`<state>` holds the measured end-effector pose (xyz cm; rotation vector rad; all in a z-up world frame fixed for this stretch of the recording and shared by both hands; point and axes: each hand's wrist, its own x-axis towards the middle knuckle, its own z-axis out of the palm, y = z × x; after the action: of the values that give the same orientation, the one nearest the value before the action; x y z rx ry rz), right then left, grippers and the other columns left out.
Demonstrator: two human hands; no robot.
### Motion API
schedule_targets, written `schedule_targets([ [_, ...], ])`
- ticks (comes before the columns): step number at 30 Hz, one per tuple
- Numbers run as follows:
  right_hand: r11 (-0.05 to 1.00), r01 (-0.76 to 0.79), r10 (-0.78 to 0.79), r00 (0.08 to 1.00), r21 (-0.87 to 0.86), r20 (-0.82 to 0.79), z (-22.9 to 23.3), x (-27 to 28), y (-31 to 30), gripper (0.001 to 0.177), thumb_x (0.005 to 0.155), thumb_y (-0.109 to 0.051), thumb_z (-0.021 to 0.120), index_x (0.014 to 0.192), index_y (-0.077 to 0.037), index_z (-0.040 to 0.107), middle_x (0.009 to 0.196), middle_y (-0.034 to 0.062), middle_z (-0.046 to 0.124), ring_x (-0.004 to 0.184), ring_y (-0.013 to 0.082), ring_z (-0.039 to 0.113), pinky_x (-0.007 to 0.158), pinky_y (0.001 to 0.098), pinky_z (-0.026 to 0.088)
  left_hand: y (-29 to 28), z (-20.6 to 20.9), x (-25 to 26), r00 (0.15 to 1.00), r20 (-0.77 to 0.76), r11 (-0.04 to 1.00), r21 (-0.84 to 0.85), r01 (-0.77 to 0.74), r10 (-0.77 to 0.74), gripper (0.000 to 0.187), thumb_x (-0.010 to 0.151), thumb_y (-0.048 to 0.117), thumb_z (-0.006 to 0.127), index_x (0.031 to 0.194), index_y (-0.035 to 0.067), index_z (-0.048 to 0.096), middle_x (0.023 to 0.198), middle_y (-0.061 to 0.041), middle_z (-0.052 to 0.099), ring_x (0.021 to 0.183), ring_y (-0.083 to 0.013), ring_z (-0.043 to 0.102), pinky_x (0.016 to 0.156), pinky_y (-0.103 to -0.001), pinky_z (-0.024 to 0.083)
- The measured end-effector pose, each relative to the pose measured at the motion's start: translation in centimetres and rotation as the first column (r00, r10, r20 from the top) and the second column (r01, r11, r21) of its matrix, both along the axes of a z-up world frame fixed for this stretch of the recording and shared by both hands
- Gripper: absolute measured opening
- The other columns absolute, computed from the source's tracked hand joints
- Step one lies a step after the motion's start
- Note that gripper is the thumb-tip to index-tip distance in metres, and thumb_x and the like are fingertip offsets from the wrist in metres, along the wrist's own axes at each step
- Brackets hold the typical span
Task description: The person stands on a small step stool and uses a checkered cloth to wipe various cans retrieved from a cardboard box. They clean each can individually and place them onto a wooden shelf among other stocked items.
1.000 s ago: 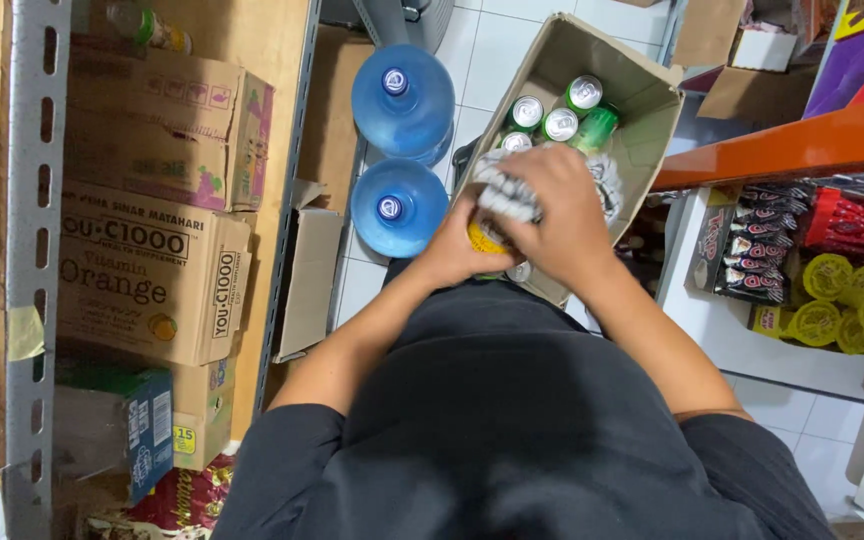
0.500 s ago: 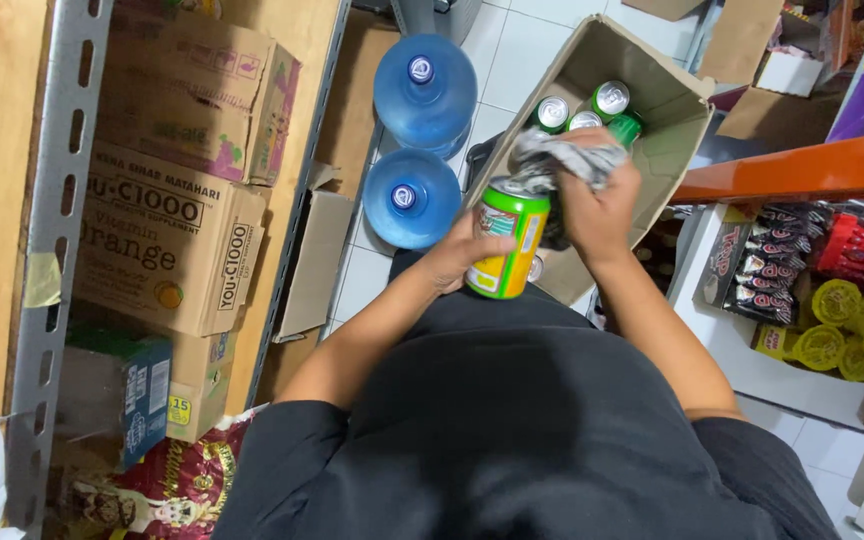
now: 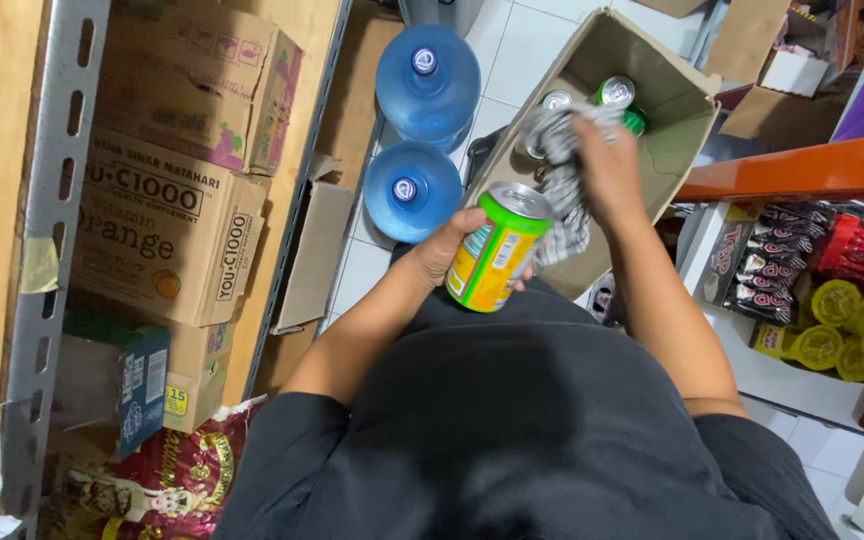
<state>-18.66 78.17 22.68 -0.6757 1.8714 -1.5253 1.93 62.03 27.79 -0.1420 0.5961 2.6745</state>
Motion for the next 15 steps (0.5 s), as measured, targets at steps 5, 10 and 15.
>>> schedule_targets([
  [5, 0.877, 0.281, -0.300, 0.954, -0.391, 0.011, 7.0, 2.9, 0.2, 0.028, 0.104, -0.011, 0.060, 0.131, -0.005, 0.063, 0.129, 0.0068, 0.067, 0.121, 0.0170, 0.064, 0.110, 0.0325, 0.050, -0.7, -0.8, -0.5, 0.947, -0.142, 0.922, -0.226, -0.315, 0.289, 0.083, 0.090, 0.052, 0.077, 0.148, 0.002, 0.046, 0.109, -0.023, 0.069, 0.097, -0.0331, 0.073, 0.084, -0.047, 0.062],
  [10, 0.956, -0.206, 0.021, 0.759, -0.209, -0.651, 10.9, 9.6, -1.9, 0.052, 0.087, -0.016, 0.082, 0.136, -0.019, 0.064, 0.155, 0.0170, 0.045, 0.144, 0.0367, 0.044, 0.121, 0.0486, 0.039, 1.4, -4.9, -2.6, 0.814, 0.002, 0.767, -0.335, -0.547, 0.581, 0.077, 0.092, 0.048, 0.074, 0.147, 0.006, 0.041, 0.128, -0.012, 0.062, 0.114, -0.0252, 0.066, 0.096, -0.043, 0.059],
  [15, 0.967, -0.160, 0.019, 0.821, -0.197, -0.570, 8.3, 10.0, -1.6, 0.066, 0.082, -0.021, 0.087, 0.143, -0.019, 0.063, 0.162, 0.0203, 0.037, 0.153, 0.0363, 0.041, 0.126, 0.0493, 0.038, 1.8, -3.4, -2.8, 0.767, 0.129, 0.778, -0.076, -0.624, 0.628, 0.073, 0.100, 0.055, 0.061, 0.146, 0.001, 0.048, 0.131, -0.015, 0.063, 0.114, -0.0271, 0.065, 0.098, -0.041, 0.056],
])
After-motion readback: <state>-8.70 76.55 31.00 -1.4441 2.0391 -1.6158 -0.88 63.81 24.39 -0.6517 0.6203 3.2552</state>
